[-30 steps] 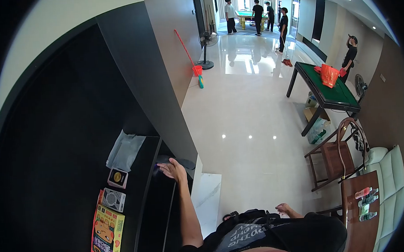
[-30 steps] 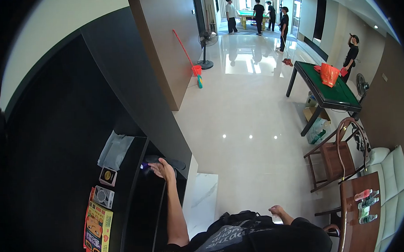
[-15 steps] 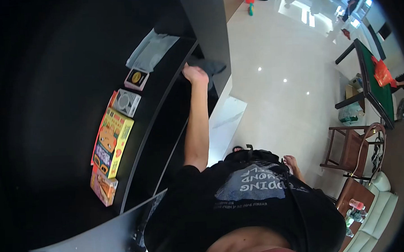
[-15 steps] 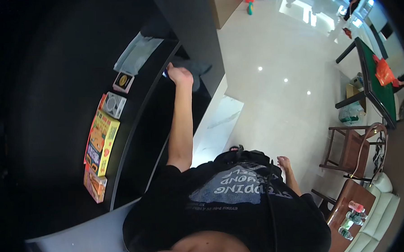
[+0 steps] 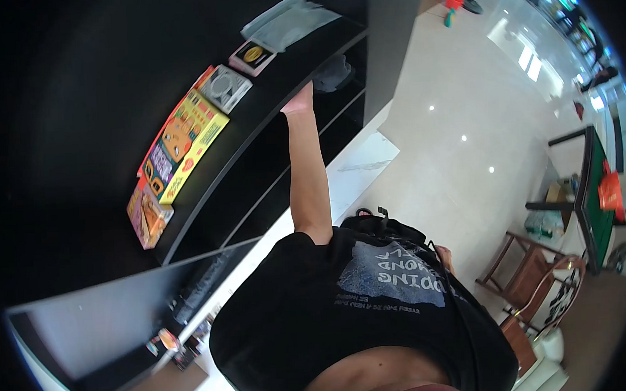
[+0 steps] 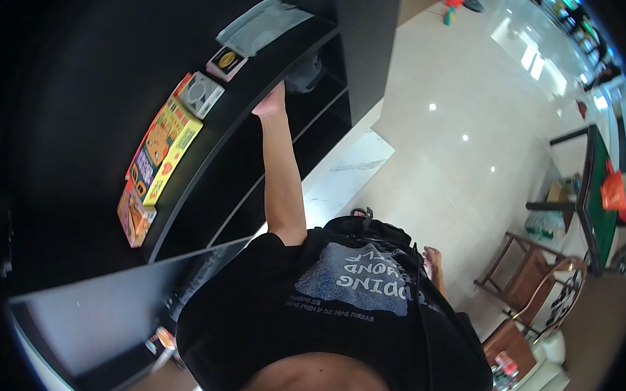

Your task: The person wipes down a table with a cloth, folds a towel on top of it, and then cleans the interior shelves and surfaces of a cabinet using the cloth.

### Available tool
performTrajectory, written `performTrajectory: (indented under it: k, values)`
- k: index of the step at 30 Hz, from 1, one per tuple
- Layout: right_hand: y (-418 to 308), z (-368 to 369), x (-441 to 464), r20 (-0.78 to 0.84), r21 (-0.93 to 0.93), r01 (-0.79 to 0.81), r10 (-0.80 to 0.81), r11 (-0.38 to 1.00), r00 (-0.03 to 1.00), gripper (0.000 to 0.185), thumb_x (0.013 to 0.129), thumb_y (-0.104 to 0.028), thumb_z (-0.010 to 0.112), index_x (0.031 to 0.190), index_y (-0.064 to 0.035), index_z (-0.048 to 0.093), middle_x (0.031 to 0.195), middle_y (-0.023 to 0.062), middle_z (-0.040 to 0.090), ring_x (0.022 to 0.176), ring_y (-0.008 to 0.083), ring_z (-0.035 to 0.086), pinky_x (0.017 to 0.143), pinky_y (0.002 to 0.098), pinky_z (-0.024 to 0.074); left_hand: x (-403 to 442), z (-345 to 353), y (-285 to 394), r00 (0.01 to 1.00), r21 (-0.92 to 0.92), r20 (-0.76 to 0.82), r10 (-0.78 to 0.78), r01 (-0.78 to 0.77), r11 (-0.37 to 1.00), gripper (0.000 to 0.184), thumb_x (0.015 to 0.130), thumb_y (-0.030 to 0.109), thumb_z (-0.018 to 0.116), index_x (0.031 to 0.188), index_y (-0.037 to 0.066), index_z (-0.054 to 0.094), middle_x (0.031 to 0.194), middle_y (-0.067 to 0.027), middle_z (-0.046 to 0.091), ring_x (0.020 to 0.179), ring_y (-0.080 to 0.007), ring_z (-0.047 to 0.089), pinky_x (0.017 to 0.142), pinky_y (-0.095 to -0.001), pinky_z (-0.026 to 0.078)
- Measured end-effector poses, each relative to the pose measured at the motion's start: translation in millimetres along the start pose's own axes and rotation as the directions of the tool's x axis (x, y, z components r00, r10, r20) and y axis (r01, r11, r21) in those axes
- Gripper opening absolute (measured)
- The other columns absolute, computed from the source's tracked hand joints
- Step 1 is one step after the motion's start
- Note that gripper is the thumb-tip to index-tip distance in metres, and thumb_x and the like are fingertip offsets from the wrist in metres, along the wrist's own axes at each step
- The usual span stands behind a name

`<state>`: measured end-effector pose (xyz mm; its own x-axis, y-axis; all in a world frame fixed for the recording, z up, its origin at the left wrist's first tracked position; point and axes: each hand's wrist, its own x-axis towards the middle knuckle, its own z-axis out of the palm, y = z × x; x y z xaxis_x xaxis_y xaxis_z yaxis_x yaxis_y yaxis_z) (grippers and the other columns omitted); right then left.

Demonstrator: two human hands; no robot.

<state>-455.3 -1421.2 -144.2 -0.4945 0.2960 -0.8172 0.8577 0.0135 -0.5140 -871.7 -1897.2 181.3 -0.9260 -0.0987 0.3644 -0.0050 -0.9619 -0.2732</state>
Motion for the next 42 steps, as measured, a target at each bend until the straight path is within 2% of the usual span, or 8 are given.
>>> performTrajectory:
  k: [8, 15, 21, 25, 28, 33, 37, 42]
  values:
    - [-264, 91, 4, 0.211, 0.089, 0.513, -0.52, 0.854, 0.828, 0.045, 0.099, -0.038, 0.058, 0.132, -0.007, 0.059, 0.118, 0.0114, 0.068, 0.103, 0.0235, 0.066, 0.089, 0.038, 0.0523, -129, 93, 95, 0.93, 0.113, 0.153, 0.333, -0.352, 0.929, 0.061, 0.097, 0.042, 0.053, 0.144, 0.004, 0.045, 0.15, -0.0145, 0.046, 0.141, -0.0326, 0.038, 0.119, -0.0506, 0.025]
    - [-368, 233, -67, 0.733, 0.07, 0.434, -0.341, 0.898, 0.588, 0.043, 0.102, -0.033, 0.051, 0.135, -0.0064, 0.055, 0.124, 0.0131, 0.066, 0.111, 0.0256, 0.065, 0.096, 0.038, 0.0505, -250, 156, 181, 0.629, 0.118, 0.274, 0.728, -0.773, 0.623, 0.059, 0.1, 0.035, 0.041, 0.148, 0.0, 0.038, 0.16, -0.0151, 0.031, 0.148, -0.0297, 0.027, 0.122, -0.0476, 0.017]
    - [-347, 267, -130, 0.864, -0.01, 0.569, -0.279, 0.822, 0.419, 0.041, 0.102, -0.031, 0.055, 0.133, -0.0055, 0.057, 0.121, 0.0118, 0.068, 0.107, 0.0229, 0.066, 0.094, 0.0363, 0.0496, -248, 156, 183, 0.676, 0.009, 0.338, 0.654, -0.697, 0.717, 0.06, 0.102, 0.037, 0.037, 0.149, 0.0, 0.037, 0.159, -0.0162, 0.032, 0.148, -0.0305, 0.026, 0.122, -0.0493, 0.015]
    - [-319, 242, -118, 0.829, -0.049, 0.541, -0.267, 0.84, 0.491, 0.041, 0.102, -0.032, 0.055, 0.132, -0.0049, 0.058, 0.12, 0.012, 0.068, 0.106, 0.0235, 0.066, 0.092, 0.0369, 0.0504, -199, 144, 153, 0.783, 0.188, 0.316, 0.536, -0.605, 0.774, 0.064, 0.103, 0.038, 0.033, 0.153, -0.001, 0.027, 0.163, -0.0161, 0.023, 0.15, -0.0331, 0.018, 0.122, -0.0513, 0.013]
    - [-294, 217, -81, 0.717, -0.147, 0.52, -0.271, 0.841, 0.642, 0.042, 0.099, -0.033, 0.056, 0.129, -0.0043, 0.061, 0.115, 0.0113, 0.069, 0.101, 0.0223, 0.066, 0.087, 0.0362, 0.0511, -136, 151, 95, 0.519, 0.613, 0.022, 0.855, -0.682, 0.399, 0.056, 0.101, 0.04, 0.043, 0.145, 0.004, 0.046, 0.148, -0.0193, 0.045, 0.137, -0.0376, 0.042, 0.114, -0.0522, 0.032]
    - [-275, 168, -58, 0.518, -0.019, 0.48, -0.402, 0.877, 0.755, 0.041, 0.099, -0.033, 0.058, 0.129, -0.006, 0.06, 0.114, 0.0103, 0.069, 0.097, 0.0204, 0.067, 0.086, 0.0358, 0.0521, -88, 104, 134, 0.738, 0.708, -0.042, 0.674, -0.454, 0.541, 0.054, 0.101, 0.035, 0.046, 0.141, 0.0, 0.048, 0.146, -0.0226, 0.046, 0.134, -0.0393, 0.045, 0.111, -0.0522, 0.036]
    - [-257, 131, -51, 0.281, 0.114, 0.444, -0.458, 0.889, 0.844, 0.037, 0.097, -0.031, 0.06, 0.124, -0.0064, 0.063, 0.108, 0.0082, 0.071, 0.092, 0.0187, 0.067, 0.077, 0.0328, 0.0521, -53, 35, 176, 0.671, 0.961, -0.151, 0.726, -0.073, 0.267, 0.052, 0.1, 0.031, 0.05, 0.139, -0.003, 0.049, 0.144, -0.0253, 0.047, 0.131, -0.0407, 0.048, 0.108, -0.0521, 0.039]
    - [-221, 97, -34, 0.204, 0.218, 0.343, -0.386, 0.914, 0.899, 0.038, 0.097, -0.031, 0.057, 0.126, -0.007, 0.061, 0.111, 0.01, 0.069, 0.096, 0.0221, 0.067, 0.082, 0.0346, 0.0519, -63, -26, 172, 0.732, 0.497, 0.316, 0.603, 0.414, -0.763, 0.049, 0.1, 0.026, 0.053, 0.135, -0.007, 0.051, 0.142, -0.0287, 0.049, 0.127, -0.0424, 0.051, 0.105, -0.0521, 0.042]
